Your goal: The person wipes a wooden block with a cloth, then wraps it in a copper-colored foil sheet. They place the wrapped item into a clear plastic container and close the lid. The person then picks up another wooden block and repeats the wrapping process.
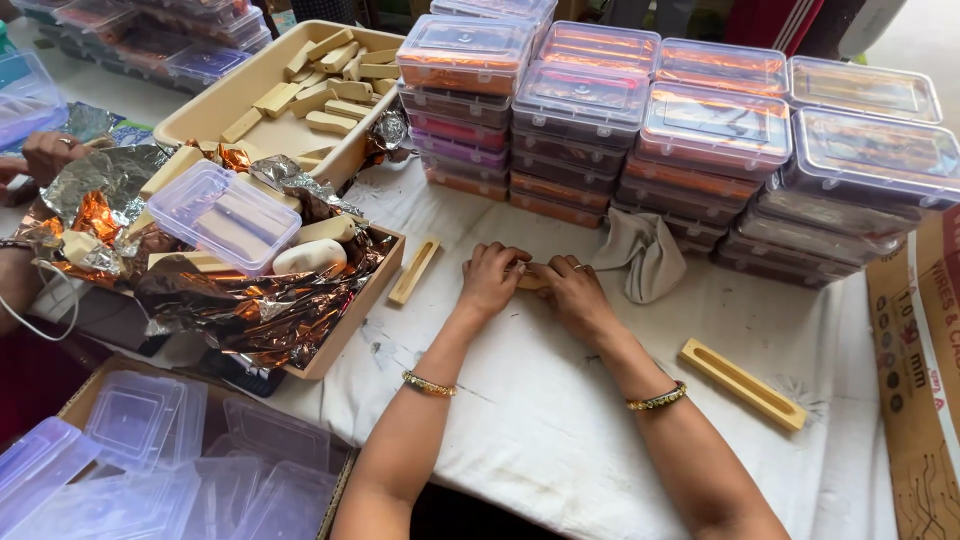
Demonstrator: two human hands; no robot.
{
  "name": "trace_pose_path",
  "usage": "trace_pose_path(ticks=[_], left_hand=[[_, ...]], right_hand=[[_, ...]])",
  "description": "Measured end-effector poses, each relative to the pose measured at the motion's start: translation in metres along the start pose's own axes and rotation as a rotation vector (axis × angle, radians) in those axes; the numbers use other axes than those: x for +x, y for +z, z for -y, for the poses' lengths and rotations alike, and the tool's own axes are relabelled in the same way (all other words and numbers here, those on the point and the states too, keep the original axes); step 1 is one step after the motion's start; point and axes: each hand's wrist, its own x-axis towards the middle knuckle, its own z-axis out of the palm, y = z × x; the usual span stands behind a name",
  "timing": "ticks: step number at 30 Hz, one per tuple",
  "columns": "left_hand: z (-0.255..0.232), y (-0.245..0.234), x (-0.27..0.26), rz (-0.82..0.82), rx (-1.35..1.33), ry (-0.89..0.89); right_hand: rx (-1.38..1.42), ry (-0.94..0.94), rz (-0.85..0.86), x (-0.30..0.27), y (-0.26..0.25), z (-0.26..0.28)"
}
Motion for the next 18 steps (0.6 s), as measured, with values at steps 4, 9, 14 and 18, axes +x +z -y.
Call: trace_pose_path(ticks=[4,9,14,18], left_hand=[[0.034,0.01,0.015,-0.129,0.072,0.046],[0.077,-0.058,0.076,-0.19,0.561,-0.15],[0.113,-0.134,0.136,-0.123,0.7,-0.365],[0.163,-0.146,0.169,-0.075,0.862,-0.289]], right_hand=[[0.036,-0.039,-0.043,-0.002,-0.007,0.006],[0.09,-0.031,-0.057,-0.002,-0.013,0.009],[0.159,-0.018,-0.053,0.003,-0.009,0.0],[0.206,-0.006,-0.049,0.011,-0.005,-0.008]])
